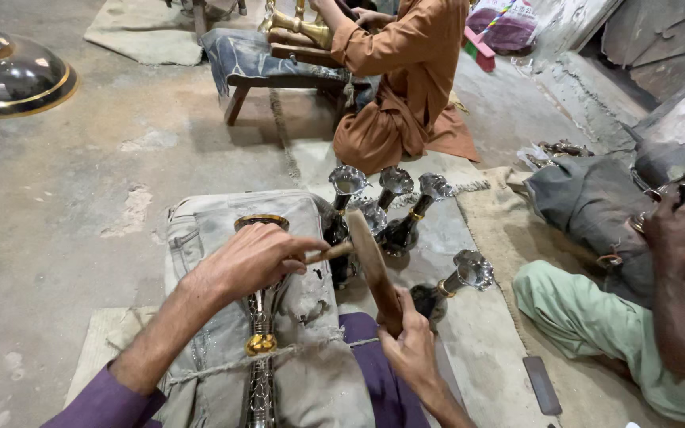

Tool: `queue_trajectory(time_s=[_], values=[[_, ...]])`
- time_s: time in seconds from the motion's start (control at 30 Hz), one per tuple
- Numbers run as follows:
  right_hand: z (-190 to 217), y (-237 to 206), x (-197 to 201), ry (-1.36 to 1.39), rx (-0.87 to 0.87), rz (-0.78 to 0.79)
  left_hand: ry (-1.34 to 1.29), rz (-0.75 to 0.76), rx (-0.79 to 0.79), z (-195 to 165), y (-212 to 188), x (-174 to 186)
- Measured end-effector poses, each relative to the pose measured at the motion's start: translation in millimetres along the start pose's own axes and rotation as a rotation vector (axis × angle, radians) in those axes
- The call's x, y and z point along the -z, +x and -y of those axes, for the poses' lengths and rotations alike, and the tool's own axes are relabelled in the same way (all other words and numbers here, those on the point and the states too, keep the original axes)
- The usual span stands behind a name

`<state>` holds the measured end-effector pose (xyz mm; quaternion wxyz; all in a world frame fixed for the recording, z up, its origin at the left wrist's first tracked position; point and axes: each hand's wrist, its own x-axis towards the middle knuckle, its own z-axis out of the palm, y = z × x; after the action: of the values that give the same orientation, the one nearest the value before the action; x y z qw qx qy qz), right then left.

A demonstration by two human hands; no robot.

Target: The person sits on the floor and decorates a silver metal vase, holding a small punch against the vase surface with one hand and striking it with a wooden mallet in the other hand, working around the vase body to emboss a pattern. Other workers hammer brass items nearby.

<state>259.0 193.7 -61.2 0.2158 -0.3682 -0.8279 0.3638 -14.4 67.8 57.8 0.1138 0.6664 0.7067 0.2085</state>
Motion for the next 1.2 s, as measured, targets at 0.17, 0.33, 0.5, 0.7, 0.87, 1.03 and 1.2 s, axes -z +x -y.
queue_trajectory(time_s=[0.17,0.33,0.5,0.7,0.87,1.03,1.2], values=[[4.4,4.2,18.5,-0.153,0.183,-0.021,-0.330,-0.166,0.225,9.4,-7.8,-2.4],[13.3,11.7,30.7,-0.335,0.168,0.177,-0.371,-0.214,0.159,13.6,-10.6,0.0],[20.1,29.1,49.8,-0.262,0.019,0.002,-0.309,-0.150,0.170,8.7,-8.3,3.0],[54.1,45.8,87.7,-0.370,0.381,-0.035,-0.297,-0.160,0.125,6.9,-9.6,5.1],[87.5,52.1,86.8,-0.328,0.325,-0.062,-0.345,-0.237,0.135,7.3,-12.0,0.0],[103.9,63.9,78.7,-0.284,0.336,-0.113,-0.317,-0.243,0.183,5.6,-14.3,-5.4],[111.3,70.1,78.4,-0.498,0.447,-0.122,-0.311,-0.306,0.133,6.0,-17.7,-8.5]])
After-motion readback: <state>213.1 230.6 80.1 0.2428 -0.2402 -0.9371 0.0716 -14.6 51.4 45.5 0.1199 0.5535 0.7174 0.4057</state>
